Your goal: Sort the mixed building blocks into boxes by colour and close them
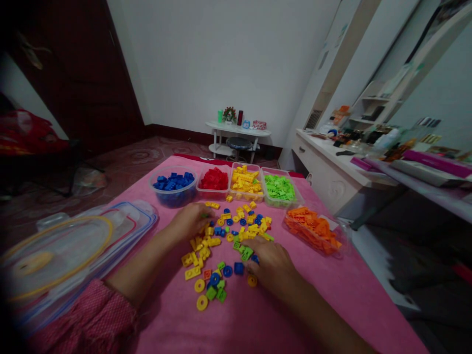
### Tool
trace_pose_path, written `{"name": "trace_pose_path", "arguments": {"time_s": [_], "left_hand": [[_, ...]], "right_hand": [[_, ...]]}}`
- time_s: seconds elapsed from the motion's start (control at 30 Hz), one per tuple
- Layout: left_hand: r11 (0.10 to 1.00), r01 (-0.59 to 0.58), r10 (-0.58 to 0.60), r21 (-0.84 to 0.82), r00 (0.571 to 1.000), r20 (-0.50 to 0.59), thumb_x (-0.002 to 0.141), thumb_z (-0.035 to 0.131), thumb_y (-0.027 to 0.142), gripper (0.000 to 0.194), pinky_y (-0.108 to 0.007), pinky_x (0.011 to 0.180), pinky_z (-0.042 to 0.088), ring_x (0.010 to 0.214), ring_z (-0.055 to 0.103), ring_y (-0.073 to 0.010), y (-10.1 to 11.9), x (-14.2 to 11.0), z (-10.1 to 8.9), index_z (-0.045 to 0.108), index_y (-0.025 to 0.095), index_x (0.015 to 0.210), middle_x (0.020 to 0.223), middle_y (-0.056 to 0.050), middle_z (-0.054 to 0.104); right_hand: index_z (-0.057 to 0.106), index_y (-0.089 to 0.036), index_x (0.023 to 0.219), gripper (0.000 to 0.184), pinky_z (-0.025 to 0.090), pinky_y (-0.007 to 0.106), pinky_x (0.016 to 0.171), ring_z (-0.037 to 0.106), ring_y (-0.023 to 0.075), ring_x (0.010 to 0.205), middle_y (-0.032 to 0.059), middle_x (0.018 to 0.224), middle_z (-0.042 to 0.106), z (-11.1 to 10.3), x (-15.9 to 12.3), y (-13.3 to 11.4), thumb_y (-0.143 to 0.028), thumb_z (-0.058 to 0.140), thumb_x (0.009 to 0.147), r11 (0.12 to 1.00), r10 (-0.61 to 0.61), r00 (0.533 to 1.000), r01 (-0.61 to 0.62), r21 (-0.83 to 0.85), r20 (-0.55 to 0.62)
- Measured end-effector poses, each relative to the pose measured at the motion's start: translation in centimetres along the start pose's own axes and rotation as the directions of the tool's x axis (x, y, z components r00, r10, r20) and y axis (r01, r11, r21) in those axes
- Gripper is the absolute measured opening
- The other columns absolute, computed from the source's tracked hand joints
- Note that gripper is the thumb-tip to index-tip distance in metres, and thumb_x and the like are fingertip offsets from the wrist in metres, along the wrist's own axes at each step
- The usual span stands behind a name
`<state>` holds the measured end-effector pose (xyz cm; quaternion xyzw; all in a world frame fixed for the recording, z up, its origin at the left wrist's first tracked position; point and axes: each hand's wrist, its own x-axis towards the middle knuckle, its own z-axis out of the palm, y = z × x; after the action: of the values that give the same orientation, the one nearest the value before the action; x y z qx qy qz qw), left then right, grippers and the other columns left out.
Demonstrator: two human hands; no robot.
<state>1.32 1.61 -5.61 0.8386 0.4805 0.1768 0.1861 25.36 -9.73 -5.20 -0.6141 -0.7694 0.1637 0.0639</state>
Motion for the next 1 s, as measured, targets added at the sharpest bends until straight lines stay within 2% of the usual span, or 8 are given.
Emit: {"name": "trace_pose_path", "arguments": {"time_s": [0.17,0.3,0.4,0.53,0.63,0.73,0.83,1.0], "left_hand": [[0.990,0.019,-0.018,0.143,1.000,-0.008,0.073,0.062,0.020,0.021,-0.029,0.082,0.045,0.091,0.062,-0.0213,-0.8,-0.1,-1.0,0.075,0.024,0.089,0.096,-0.008,0.070],[0.997,-0.034,0.039,0.076,0.997,-0.067,0.075,0.059,0.020,0.023,-0.028,0.081,0.045,0.092,0.061,-0.0203,-0.4,0.3,-0.6,0.074,0.023,0.092,0.099,-0.008,0.070],[0.998,-0.055,0.055,0.004,0.997,-0.055,0.077,0.057,0.019,0.024,-0.026,0.077,0.046,0.089,0.063,-0.0186,0.2,0.4,-0.3,0.074,0.023,0.093,0.096,-0.006,0.071],[0.995,0.090,-0.086,0.049,0.992,-0.089,0.078,0.056,0.020,0.023,-0.026,0.074,0.046,0.086,0.064,-0.0190,-0.2,0.1,-0.8,0.074,0.024,0.093,0.096,-0.006,0.072],[0.967,0.215,-0.190,0.134,0.965,-0.179,0.080,0.053,0.019,0.026,-0.030,0.076,0.047,0.091,0.065,-0.0227,-1.0,-0.1,-1.3,0.073,0.025,0.097,0.100,-0.008,0.071],[0.944,0.279,-0.237,0.176,0.945,-0.225,0.082,0.051,0.017,0.031,-0.031,0.077,0.047,0.094,0.064,-0.0242,-1.6,-0.3,-1.5,0.071,0.025,0.103,0.104,-0.010,0.069],[0.928,0.320,-0.284,0.191,0.939,-0.193,0.081,0.054,0.022,0.027,-0.029,0.075,0.047,0.093,0.064,-0.0233,-1.7,-0.4,-1.6,0.071,0.027,0.101,0.103,-0.009,0.069],[0.935,0.305,-0.302,0.180,0.952,-0.047,0.071,0.067,0.035,0.019,-0.025,0.067,0.045,0.087,0.065,-0.0220,-2.1,-0.7,-3.1,0.074,0.028,0.086,0.094,-0.005,0.072]], "right_hand": [[0.060,-0.025,0.120,0.045,0.040,0.031,0.090,0.056,0.0225,0.110,0.0063,0.121,0.062,0.0,3.2,-2.5,-0.022,0.058,0.075,0.999,-0.033,0.999,0.033,-0.043,-0.002],[0.065,-0.024,0.111,0.035,0.041,0.029,0.082,0.060,0.0219,0.100,0.0071,0.109,0.067,-0.6,5.4,-4.1,-0.020,0.057,0.077,0.991,-0.062,0.998,0.058,-0.121,-0.031],[0.068,-0.026,0.102,0.028,0.040,0.029,0.079,0.060,0.0234,0.100,0.0059,0.103,0.068,-0.9,6.0,-5.0,-0.026,0.065,0.074,0.984,-0.064,0.998,0.063,-0.167,0.000],[0.071,-0.027,0.094,0.025,0.039,0.028,0.070,0.063,0.0232,0.090,0.0042,0.098,0.070,-0.6,5.9,-5.9,-0.032,0.072,0.069,0.977,-0.048,0.998,0.053,-0.206,0.030],[0.072,-0.027,0.090,0.018,0.035,0.026,0.066,0.063,0.0207,0.085,0.0032,0.092,0.071,-0.3,5.5,-5.8,-0.027,0.067,0.072,0.976,-0.077,0.996,0.082,-0.201,0.034],[0.071,-0.027,0.089,0.022,0.031,0.024,0.061,0.062,0.0179,0.079,0.0011,0.084,0.070,-0.6,5.2,-5.3,-0.017,0.065,0.070,0.984,-0.079,0.995,0.087,-0.153,0.063],[0.069,-0.025,0.087,0.025,0.029,0.024,0.059,0.061,0.0177,0.080,0.0012,0.084,0.069,-1.1,5.1,-4.9,-0.012,0.062,0.067,0.986,-0.074,0.993,0.087,-0.144,0.090],[0.069,-0.027,0.091,0.027,0.032,0.026,0.064,0.062,0.0238,0.091,0.0049,0.092,0.070,-1.5,4.9,-4.7,-0.015,0.061,0.069,0.977,-0.047,0.996,0.061,-0.206,0.072]]}}
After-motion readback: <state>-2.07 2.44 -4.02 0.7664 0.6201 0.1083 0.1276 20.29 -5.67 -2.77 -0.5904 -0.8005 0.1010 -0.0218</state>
